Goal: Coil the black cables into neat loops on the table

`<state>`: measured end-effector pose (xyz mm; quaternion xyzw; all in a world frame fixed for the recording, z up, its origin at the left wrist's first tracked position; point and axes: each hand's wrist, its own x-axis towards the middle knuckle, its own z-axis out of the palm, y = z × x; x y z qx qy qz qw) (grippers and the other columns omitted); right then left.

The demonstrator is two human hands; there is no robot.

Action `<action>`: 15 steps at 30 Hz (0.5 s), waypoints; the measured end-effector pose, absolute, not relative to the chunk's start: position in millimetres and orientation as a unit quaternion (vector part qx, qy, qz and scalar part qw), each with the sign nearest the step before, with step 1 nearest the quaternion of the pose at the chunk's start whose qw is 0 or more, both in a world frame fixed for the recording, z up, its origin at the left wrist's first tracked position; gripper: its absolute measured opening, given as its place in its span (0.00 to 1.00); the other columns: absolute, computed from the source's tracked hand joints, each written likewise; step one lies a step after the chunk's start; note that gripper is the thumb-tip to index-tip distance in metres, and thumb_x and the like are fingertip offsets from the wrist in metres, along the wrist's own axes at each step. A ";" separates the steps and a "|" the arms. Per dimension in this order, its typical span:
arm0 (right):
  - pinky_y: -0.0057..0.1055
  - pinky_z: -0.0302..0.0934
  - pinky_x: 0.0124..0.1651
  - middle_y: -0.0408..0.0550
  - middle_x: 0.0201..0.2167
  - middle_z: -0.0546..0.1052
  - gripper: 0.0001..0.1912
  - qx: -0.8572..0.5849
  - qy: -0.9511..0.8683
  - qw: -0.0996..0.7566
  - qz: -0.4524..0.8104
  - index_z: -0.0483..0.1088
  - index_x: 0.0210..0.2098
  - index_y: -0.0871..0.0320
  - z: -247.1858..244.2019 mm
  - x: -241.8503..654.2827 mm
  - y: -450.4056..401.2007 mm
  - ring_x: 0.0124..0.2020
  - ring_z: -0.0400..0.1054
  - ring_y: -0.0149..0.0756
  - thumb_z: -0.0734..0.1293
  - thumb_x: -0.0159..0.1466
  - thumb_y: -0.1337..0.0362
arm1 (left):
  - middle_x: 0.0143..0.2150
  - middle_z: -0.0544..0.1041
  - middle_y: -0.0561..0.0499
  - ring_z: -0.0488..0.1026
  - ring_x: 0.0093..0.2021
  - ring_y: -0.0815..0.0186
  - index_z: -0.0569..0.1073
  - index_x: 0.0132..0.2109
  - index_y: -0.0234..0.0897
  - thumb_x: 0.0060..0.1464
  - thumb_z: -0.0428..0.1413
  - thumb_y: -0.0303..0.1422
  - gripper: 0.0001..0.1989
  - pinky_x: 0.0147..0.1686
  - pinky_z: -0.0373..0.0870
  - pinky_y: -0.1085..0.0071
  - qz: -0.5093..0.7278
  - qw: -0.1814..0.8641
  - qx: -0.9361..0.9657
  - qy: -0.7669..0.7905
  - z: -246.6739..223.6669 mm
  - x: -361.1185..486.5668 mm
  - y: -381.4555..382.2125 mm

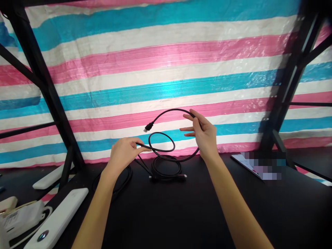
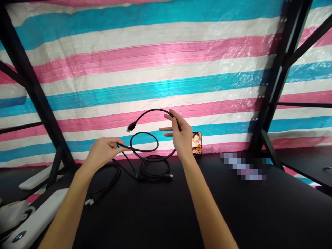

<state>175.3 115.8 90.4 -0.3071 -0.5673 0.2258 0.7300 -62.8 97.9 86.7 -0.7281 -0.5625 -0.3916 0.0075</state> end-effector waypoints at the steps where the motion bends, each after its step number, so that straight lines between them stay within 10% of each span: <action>1: 0.25 0.67 0.23 0.54 0.49 0.74 0.23 -0.318 -0.563 0.731 0.218 0.66 0.55 0.56 90.4 176.4 116.5 0.28 0.75 0.32 0.60 0.63 0.56 | 0.12 0.61 0.58 0.56 0.17 0.70 0.77 0.29 0.40 0.41 0.61 0.46 0.14 0.20 0.47 0.74 -0.398 -0.021 -0.735 -0.549 87.3 -62.4 96.2; 8: 0.29 0.70 0.28 0.54 0.40 0.78 0.15 -0.382 -0.597 0.593 0.383 0.73 0.45 0.61 80.9 172.2 124.6 0.27 0.75 0.34 0.63 0.60 0.64 | 0.21 0.63 0.60 0.58 0.22 0.71 0.64 0.58 0.41 0.38 0.64 0.31 0.36 0.23 0.54 0.76 -0.400 -0.241 -0.792 -0.393 101.2 -64.5 71.8; 15: 0.30 0.68 0.38 0.48 0.38 0.79 0.14 -0.317 -0.701 0.428 0.475 0.74 0.43 0.57 63.1 154.7 133.9 0.36 0.75 0.34 0.65 0.57 0.67 | 0.30 0.77 0.50 0.69 0.30 0.65 0.78 0.33 0.37 0.50 0.56 0.37 0.09 0.31 0.64 0.72 -0.419 -0.175 -0.796 -0.400 92.5 -49.0 82.9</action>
